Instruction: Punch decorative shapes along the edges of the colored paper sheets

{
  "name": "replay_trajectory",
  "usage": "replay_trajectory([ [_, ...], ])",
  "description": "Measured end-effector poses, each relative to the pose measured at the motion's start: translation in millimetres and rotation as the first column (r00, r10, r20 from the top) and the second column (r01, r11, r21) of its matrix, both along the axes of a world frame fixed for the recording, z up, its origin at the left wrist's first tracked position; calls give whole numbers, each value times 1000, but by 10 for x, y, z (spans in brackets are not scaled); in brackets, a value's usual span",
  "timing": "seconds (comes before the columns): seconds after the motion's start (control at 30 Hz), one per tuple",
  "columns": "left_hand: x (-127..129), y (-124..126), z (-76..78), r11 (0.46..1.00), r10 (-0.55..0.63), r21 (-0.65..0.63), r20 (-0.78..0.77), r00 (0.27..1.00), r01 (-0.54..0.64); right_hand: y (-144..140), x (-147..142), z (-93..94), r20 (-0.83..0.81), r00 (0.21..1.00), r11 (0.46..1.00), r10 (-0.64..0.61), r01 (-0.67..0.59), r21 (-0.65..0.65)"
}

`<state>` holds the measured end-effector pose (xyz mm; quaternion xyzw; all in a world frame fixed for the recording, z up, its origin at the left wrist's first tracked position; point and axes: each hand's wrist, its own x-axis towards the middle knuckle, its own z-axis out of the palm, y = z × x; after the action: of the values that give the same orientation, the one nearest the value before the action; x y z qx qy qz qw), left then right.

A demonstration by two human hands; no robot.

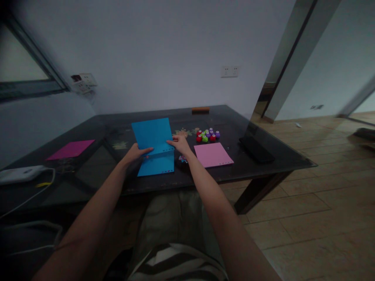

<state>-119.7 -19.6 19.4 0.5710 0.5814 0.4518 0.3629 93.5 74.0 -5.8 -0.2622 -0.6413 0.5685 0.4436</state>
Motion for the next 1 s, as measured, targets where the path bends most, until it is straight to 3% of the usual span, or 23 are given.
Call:
replay_trajectory([
  [0.2,-41,56,-59,999,7,34,47,999,-9,-19,8,36,6,999,996,-43,42,79],
  [0.33,-125,153,-128,985,141,82,109,984,-151,-55,4,75,39,995,994,-92,89,55],
  [0.43,-194,217,-173,941,269,152,207,941,-303,-93,-19,78,65,994,995,-92,89,35],
  [0.63,-251,267,-198,902,316,182,344,885,-392,-142,-72,35,208,960,978,-188,163,134],
  [0.8,-248,303,-220,894,328,147,426,843,-422,-70,-131,80,413,865,943,-285,175,283],
  [1.0,-227,298,-226,902,310,132,464,830,-411,10,-350,154,638,660,899,-396,137,416],
])
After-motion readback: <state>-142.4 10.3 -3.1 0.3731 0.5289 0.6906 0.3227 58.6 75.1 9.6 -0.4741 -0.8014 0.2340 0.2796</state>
